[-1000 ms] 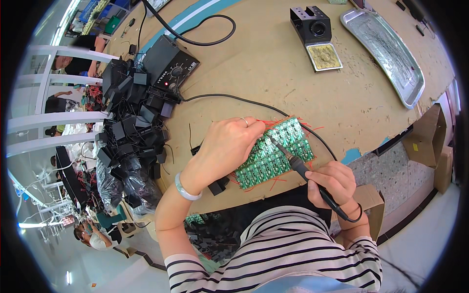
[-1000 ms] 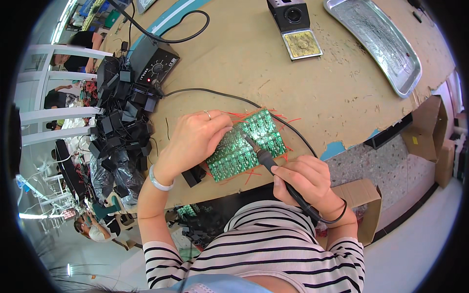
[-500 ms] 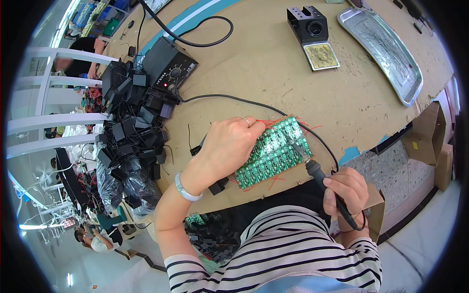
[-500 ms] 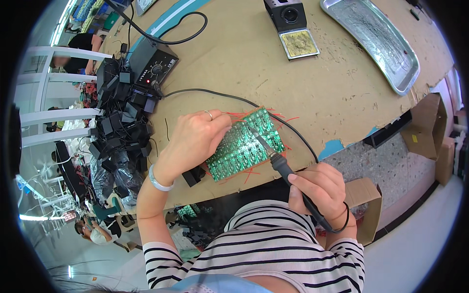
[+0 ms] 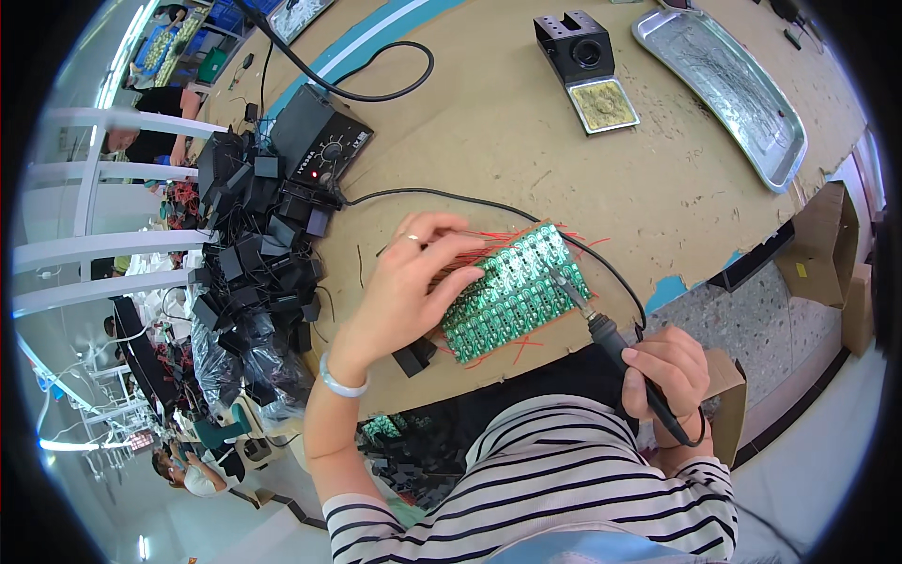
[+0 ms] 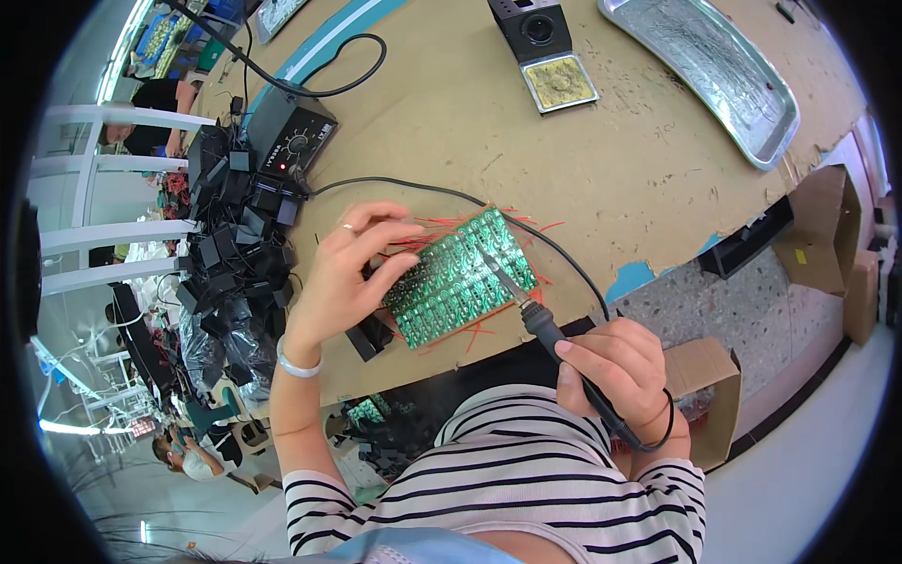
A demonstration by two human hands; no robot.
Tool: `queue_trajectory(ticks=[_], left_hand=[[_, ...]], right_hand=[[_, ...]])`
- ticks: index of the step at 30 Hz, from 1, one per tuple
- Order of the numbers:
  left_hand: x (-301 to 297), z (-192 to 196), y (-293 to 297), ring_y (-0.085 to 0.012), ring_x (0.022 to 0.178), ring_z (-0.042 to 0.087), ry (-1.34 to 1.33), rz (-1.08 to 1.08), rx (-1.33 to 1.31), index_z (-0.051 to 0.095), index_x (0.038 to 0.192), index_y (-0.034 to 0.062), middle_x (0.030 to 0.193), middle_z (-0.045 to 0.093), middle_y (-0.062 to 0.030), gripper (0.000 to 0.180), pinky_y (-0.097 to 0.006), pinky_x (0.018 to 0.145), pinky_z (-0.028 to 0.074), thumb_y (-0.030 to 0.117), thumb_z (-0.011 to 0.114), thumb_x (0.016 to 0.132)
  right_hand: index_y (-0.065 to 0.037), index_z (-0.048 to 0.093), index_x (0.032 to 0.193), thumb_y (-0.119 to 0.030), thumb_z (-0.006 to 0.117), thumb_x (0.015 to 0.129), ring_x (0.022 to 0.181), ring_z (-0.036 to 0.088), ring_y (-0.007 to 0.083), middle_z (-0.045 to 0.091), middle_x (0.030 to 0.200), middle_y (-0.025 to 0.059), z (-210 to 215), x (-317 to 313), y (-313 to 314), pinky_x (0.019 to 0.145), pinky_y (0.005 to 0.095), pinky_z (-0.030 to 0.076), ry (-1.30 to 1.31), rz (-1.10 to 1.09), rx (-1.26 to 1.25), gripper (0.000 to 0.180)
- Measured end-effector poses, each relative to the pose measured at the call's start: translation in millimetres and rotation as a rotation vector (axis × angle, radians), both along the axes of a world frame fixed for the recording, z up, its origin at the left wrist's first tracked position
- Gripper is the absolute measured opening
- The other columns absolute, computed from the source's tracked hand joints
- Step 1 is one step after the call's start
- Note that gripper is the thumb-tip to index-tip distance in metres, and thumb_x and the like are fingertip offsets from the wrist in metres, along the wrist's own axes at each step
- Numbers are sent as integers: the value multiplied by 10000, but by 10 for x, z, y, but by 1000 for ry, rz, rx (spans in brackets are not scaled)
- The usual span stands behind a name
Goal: Solder electronic components onto a printed circuit board at an industrial workbench.
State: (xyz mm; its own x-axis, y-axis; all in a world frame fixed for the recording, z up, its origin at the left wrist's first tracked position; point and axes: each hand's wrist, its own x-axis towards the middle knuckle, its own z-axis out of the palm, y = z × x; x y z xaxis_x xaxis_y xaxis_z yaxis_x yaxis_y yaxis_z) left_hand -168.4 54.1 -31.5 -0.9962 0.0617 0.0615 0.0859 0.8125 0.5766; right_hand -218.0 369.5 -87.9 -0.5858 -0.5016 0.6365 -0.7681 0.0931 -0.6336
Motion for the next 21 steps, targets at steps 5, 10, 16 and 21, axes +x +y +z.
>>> queue_trajectory(ticks=[5,10,16,21], left_hand=[[214,55,-237,-327,1220,628,30,38,95,714,1162,31,1256,669,-146,302,-448,1057,474,33,719,860],[362,-39,-334,-331,1175,662,10,-22,73,708,1149,9,1236,693,-148,289,-445,1114,451,-67,649,876],[212,2,-442,-313,1078,702,84,68,30,723,1096,-9,1124,731,-138,206,-377,989,525,-51,656,905],[-6,-33,-580,-223,800,709,-218,58,73,741,1022,-2,938,740,-116,118,-290,701,547,48,697,925]], right_hand=[[-34,708,986,6,706,706,604,641,213,690,805,57,4,-3,7,541,310,509,0,8,-4,283],[-29,706,974,7,709,705,599,636,207,683,797,57,20,-12,-34,535,308,505,11,27,-2,272],[-31,706,950,4,712,714,589,634,203,684,798,58,43,15,-62,535,305,504,27,32,-11,239],[-35,703,949,4,705,724,590,642,203,685,782,53,93,33,-62,535,306,503,30,23,-4,229]])
